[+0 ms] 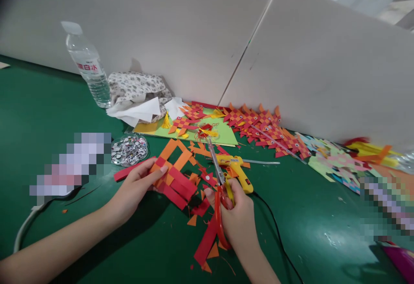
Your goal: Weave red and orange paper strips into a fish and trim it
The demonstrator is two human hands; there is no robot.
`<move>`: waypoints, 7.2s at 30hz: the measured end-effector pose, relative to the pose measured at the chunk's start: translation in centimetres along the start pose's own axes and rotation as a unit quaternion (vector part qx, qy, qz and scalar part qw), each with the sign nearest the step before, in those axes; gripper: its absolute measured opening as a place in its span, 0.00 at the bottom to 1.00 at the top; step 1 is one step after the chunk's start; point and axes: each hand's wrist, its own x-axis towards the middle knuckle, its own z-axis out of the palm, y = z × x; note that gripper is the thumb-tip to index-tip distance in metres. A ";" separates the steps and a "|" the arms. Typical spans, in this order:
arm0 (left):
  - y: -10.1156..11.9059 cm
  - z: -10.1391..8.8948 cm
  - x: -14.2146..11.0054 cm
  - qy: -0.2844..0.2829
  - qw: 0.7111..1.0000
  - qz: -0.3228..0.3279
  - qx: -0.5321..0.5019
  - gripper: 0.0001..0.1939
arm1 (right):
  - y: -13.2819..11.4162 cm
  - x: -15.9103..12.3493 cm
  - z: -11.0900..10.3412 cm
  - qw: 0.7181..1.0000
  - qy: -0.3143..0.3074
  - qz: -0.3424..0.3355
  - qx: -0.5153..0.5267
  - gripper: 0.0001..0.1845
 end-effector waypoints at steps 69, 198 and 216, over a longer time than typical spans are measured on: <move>-0.1 0.6 -0.4 -0.052 0.987 -0.061 -0.142 0.14 | -1.2 -1.7 1.9 0.966 -0.107 -0.111 -0.209 0.23; 0.2 -1.3 0.8 -0.041 0.981 0.097 0.163 0.11 | -0.7 -1.8 1.4 0.955 0.088 0.002 0.284 0.15; -0.2 -0.5 -0.6 -0.271 0.941 -0.012 0.201 0.15 | -2.6 -1.9 2.3 0.957 0.044 0.042 0.283 0.17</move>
